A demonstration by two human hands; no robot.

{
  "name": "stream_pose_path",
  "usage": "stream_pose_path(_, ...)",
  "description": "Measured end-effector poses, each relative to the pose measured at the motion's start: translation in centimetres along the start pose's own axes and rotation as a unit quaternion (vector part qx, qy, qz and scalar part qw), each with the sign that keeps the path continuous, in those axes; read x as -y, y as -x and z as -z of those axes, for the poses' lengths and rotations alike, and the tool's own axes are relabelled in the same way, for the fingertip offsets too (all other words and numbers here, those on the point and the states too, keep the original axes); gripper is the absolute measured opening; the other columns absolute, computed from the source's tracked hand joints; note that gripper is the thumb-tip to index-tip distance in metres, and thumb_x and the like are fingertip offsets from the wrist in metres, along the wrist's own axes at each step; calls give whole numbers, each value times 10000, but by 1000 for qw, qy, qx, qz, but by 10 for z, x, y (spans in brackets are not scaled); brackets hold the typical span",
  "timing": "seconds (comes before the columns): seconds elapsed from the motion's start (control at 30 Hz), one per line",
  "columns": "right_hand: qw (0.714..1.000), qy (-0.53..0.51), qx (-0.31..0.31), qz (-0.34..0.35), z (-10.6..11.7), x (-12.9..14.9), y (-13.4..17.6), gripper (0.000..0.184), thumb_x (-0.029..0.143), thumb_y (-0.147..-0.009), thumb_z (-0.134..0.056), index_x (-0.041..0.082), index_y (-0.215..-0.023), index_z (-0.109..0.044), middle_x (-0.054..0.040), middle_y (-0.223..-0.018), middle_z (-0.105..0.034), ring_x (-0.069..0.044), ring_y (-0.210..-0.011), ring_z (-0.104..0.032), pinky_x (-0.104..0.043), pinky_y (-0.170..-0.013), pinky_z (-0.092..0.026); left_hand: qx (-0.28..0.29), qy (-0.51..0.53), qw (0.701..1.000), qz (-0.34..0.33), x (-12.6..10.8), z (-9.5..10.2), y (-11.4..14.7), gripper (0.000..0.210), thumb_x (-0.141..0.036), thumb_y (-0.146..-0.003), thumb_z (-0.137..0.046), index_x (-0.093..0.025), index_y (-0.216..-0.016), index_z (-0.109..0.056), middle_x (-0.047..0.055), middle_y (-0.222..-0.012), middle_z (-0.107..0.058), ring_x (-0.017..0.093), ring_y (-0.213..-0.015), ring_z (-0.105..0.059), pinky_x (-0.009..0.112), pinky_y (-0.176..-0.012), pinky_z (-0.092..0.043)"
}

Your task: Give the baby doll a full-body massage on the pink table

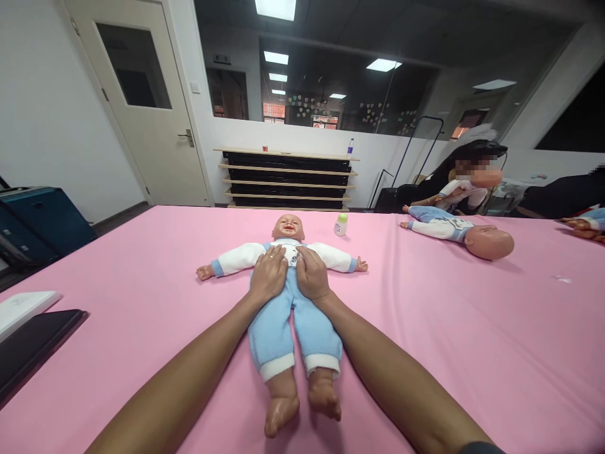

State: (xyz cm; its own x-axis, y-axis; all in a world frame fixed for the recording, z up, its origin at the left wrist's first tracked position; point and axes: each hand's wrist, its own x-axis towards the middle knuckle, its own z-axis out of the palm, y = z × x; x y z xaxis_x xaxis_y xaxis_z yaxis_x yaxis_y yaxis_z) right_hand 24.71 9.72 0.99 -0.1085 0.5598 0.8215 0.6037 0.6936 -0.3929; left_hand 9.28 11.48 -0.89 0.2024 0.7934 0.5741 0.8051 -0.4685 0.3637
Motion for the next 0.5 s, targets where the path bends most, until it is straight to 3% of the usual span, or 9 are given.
stream_pose_path(0.17,997,-7,53,53,0,3,-1,320,184,-899,-449,169,-1179,-602,-115,-1175,-647,-223,-1170,-564,-429,-1060,-431,-90,35,994,44,3,0,6,422,-174,-892,-365,-159,-1281,-528,111,-1338,-548,242,-1301,-439,487,-1146,-300)
stream_pose_path(0.3,978,-33,157,129,1,7,-5,371,127,-837,-470,207,-1159,-637,-75,-1165,-668,-206,-1174,-574,-409,-1055,-436,-157,62,983,76,-1,5,10,423,-163,-883,-360,-164,-1282,-500,115,-1300,-543,246,-1257,-459,465,-1115,-355)
stream_pose_path(0.4,968,-40,200,144,0,8,-8,427,113,-824,-464,215,-1206,-624,-65,-1237,-641,-197,-1200,-559,-410,-1077,-414,-174,72,980,67,-4,8,11,410,-205,-916,-348,-171,-1304,-477,113,-1323,-519,242,-1272,-448,461,-1113,-361)
stream_pose_path(0.5,972,-29,204,110,-3,6,-9,431,137,-859,-462,216,-1263,-591,-66,-1299,-606,-193,-1248,-524,-424,-1109,-370,-164,78,983,33,-8,11,11,389,-236,-934,-359,-171,-1297,-483,113,-1326,-521,230,-1281,-447,450,-1120,-358)
